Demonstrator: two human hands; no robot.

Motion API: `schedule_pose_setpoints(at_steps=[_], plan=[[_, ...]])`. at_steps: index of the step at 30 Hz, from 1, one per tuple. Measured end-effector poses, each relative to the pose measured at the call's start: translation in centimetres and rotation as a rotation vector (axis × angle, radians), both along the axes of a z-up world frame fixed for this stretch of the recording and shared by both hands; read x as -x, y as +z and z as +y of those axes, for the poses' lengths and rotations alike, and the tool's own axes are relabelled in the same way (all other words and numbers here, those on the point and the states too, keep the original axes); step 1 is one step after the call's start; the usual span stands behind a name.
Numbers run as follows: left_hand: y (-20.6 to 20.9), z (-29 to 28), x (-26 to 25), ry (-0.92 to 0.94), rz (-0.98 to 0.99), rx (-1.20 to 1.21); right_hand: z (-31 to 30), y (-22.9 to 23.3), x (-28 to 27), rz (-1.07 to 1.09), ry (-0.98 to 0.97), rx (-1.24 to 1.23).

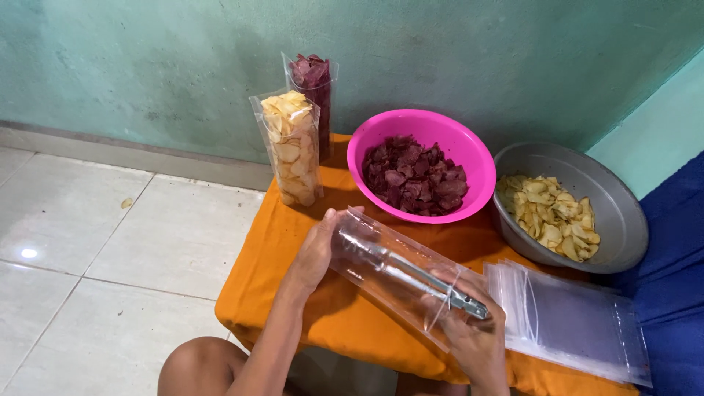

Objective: Fill plastic bags with chips using tongs

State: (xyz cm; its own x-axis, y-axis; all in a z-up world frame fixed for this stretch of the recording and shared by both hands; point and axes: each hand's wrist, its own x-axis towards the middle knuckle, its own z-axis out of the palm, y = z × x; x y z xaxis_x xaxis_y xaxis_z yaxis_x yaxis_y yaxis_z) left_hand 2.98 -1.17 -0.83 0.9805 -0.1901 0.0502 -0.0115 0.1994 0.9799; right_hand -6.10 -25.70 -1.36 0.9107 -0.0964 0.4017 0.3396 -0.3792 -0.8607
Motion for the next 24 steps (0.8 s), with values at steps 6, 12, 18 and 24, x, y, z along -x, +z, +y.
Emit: schedule_pose_setpoints(at_steps=[6, 12, 18, 24], plan=[[-1.3, 0.1, -0.6, 0.069, -0.089, -0.032, 0.9, 1.4, 0.0, 0.288, -0.068, -0.093], [0.3, 0.6, 1.8, 0.249, -0.15, -0.456, -1.6, -0.6, -0.3, 0.482, -0.213, -0.666], [3.9, -3.0, 5.4, 0.06, -0.825, -0.754, -0.6, 4.5, -0.4, 0.536, -0.127, -0.309], [6.2, -5.7, 5.1, -0.277, -0.646, -1.122, -1.4, 3.4, -0.7, 0.522, -0.03, -0.364]])
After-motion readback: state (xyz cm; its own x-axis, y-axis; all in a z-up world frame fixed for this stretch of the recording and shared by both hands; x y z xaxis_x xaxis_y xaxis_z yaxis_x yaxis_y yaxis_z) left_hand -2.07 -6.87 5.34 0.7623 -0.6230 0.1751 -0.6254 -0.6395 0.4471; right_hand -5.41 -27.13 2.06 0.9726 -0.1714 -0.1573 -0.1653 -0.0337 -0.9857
